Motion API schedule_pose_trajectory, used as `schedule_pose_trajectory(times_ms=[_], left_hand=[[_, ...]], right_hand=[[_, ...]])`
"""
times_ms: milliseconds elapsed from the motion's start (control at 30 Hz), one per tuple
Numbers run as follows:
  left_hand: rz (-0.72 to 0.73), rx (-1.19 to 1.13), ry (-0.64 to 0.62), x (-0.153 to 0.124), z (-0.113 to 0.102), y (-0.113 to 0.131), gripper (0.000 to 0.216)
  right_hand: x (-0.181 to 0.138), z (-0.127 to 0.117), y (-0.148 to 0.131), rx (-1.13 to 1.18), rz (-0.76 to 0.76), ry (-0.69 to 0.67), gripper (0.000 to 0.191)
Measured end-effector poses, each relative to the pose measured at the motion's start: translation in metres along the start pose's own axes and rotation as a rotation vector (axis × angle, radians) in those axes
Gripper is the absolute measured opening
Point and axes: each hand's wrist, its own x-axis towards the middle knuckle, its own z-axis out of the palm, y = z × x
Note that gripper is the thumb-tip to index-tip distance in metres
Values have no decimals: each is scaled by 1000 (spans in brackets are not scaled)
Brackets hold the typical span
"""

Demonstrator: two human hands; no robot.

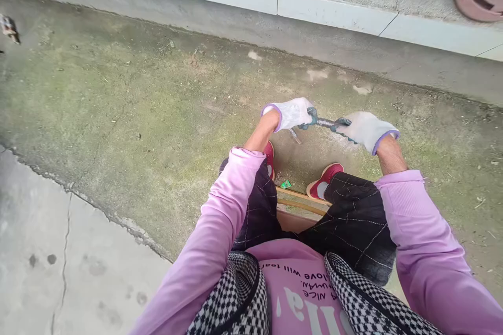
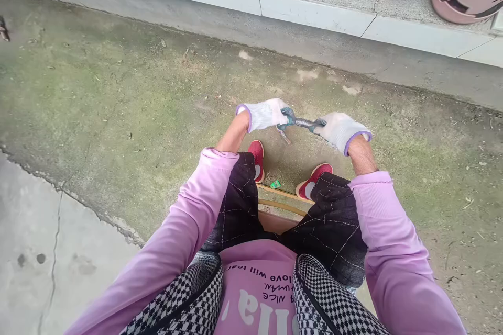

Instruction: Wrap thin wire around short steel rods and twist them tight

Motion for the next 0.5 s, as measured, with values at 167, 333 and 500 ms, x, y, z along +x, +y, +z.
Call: schedule_pose_trajectory(times_ms=[167,333,500], left_hand=[[-30,-173,14,-6,2,12,47],[46,-317,46,-9,-3,13,45],[70,-261,20,-10,-11,5,37]], right_hand=[[7,-1,11,211,27,247,29],[-13,3,3,1104,-204,262,55],[-44,-8,-6,1271,-356,130,67]])
